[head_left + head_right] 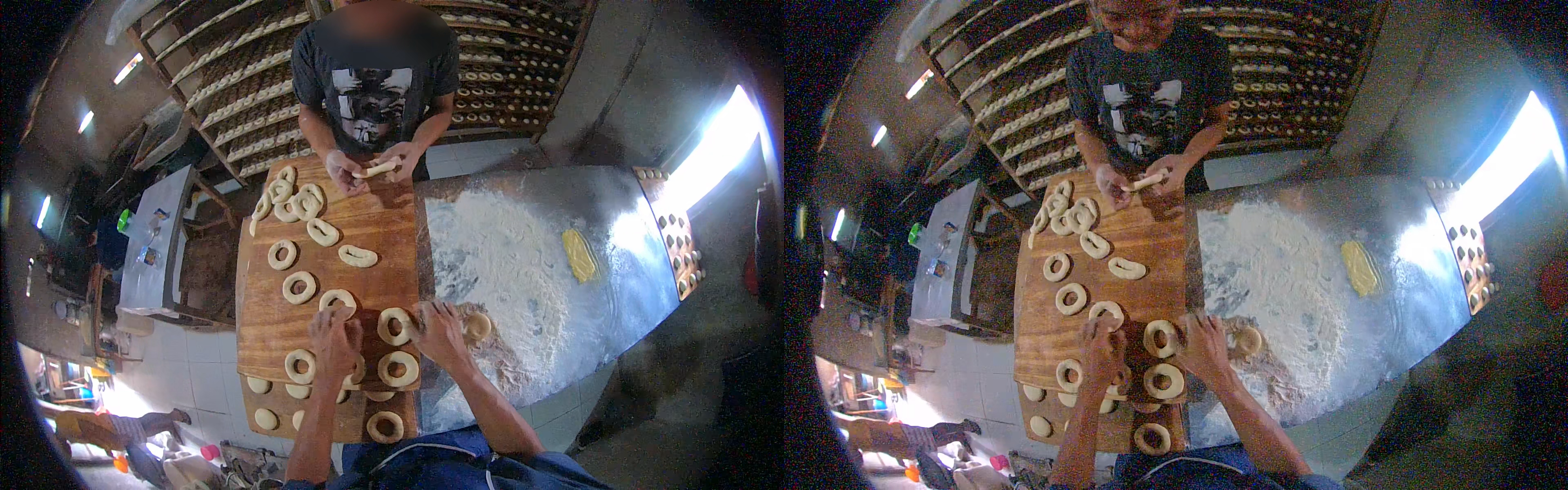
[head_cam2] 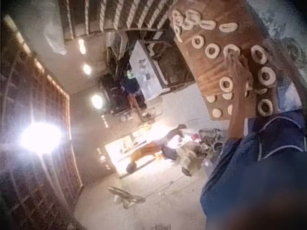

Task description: The person shapes small dough pieces into rings by hand and places them on a wooden board. A coworker also shapes dough and arranges the finished rings on racks in the background.

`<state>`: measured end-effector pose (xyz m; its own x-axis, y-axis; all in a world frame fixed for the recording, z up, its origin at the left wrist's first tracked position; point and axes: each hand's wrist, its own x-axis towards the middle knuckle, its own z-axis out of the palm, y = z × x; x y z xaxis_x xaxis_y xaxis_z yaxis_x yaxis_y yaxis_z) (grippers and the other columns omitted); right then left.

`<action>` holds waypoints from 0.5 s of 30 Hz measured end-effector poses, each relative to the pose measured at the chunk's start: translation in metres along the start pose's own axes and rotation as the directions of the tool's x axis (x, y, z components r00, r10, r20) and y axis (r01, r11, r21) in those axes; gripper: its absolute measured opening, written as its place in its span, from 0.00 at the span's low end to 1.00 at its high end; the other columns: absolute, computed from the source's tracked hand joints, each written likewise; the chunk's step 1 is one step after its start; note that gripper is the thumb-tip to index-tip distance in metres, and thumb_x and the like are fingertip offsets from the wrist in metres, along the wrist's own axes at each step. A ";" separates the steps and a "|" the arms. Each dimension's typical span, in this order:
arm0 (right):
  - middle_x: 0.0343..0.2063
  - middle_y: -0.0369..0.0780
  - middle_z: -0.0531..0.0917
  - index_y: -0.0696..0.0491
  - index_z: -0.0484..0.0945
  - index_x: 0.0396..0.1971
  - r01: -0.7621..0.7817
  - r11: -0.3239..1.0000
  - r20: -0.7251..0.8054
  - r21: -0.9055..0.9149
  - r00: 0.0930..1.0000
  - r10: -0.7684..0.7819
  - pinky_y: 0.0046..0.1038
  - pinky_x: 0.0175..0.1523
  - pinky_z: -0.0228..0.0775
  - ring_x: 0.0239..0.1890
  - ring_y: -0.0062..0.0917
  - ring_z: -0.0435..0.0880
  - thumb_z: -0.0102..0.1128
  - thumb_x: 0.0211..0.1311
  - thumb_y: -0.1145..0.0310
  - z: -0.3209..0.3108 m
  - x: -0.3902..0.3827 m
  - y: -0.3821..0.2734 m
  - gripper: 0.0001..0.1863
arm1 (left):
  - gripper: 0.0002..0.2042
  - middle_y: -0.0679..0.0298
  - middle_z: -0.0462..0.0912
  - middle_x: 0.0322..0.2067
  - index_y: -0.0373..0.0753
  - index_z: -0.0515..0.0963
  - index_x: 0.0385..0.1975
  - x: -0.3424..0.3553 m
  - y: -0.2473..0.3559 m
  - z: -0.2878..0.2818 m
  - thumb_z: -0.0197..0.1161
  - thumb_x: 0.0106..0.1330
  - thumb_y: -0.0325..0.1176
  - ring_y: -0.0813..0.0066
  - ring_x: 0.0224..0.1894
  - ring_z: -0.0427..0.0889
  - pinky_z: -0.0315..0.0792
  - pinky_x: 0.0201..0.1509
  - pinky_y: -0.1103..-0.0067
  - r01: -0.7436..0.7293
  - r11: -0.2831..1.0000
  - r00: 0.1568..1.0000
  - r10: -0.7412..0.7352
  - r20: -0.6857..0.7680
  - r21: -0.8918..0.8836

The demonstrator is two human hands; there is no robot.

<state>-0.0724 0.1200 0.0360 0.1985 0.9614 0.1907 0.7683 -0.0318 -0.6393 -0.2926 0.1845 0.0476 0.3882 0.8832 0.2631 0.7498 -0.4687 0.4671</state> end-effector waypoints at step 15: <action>0.38 0.42 0.82 0.55 0.78 0.43 -0.291 0.840 0.341 0.459 0.930 0.136 0.34 0.44 0.72 0.36 0.27 0.79 0.45 0.73 0.47 -0.013 -0.049 0.006 0.25 | 0.11 0.68 0.67 0.30 0.44 0.66 0.36 -0.016 0.083 -0.004 0.54 0.64 0.43 0.76 0.33 0.69 0.68 0.40 0.78 0.424 -0.098 0.868 -0.238 0.435 -0.900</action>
<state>-0.0700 0.0696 0.0328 0.0818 0.9831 -0.1641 0.3082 -0.1815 -0.9339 -0.2388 0.1320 0.0853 0.3915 0.8856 -0.2498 -0.3916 0.4060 0.8257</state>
